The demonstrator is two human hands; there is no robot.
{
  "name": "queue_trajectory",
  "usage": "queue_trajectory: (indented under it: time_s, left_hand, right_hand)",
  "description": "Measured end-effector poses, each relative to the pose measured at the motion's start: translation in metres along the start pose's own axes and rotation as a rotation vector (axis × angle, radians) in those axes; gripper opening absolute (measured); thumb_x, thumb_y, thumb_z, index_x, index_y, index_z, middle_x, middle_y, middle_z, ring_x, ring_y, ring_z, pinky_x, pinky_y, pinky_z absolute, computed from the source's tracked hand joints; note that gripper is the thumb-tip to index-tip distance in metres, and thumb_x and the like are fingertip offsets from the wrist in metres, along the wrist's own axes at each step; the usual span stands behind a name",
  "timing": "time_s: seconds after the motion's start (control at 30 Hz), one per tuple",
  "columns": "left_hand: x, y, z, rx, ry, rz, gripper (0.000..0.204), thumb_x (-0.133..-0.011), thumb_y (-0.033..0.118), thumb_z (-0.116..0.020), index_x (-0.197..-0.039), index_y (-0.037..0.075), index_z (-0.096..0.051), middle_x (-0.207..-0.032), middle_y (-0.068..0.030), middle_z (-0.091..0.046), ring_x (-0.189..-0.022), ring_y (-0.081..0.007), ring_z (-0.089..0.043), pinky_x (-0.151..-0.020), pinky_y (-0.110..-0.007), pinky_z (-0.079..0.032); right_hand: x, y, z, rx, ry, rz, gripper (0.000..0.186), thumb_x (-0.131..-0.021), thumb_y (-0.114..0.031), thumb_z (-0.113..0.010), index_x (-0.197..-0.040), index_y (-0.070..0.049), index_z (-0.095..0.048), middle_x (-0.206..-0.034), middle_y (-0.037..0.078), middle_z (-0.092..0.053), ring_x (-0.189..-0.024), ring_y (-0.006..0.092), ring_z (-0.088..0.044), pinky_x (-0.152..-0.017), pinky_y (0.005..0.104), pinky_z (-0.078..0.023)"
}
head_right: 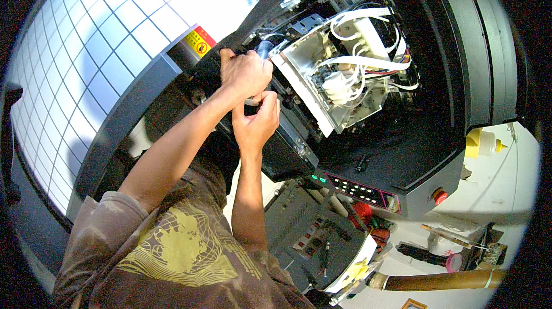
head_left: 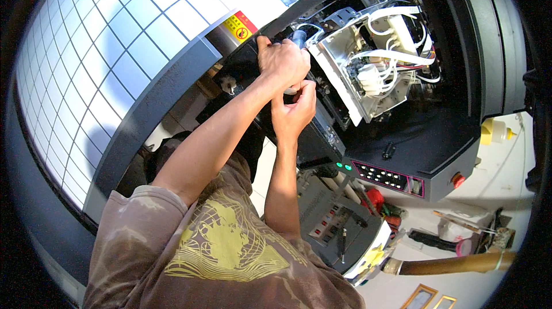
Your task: The person operates a large printing machine, then retrieves a syringe and injects a liquid into internal components. They repeat the injection at several points inside the machine and later insert a white rectangular object into a slot.
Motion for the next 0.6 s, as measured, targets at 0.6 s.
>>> queue_trajectory:
  time_s: [0.6]
  left_hand:
    - [-0.0023,0.0014,-0.0008,-0.030,0.001,-0.037,0.047,-0.093,0.033,-0.042,-0.079,-0.002,-0.069,-0.078,-0.0227,-0.071,-0.073,-0.0318,-0.071,-0.093,-0.047,-0.033]
  right_hand:
    - [-0.0046,-0.0052,0.0020,0.005,-0.014,0.026,0.041,-0.074,-0.020,-0.082,-0.091,-0.002,-0.050,-0.088,0.012,-0.050,-0.076,0.0295,-0.050,-0.068,0.0385,-0.043]
Point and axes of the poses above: each hand's wrist, its own x-axis away from the middle knuckle, its own z-axis out of the back of the hand, y = z × x, the point moved 10 cm from there along -x, towards the middle knuckle
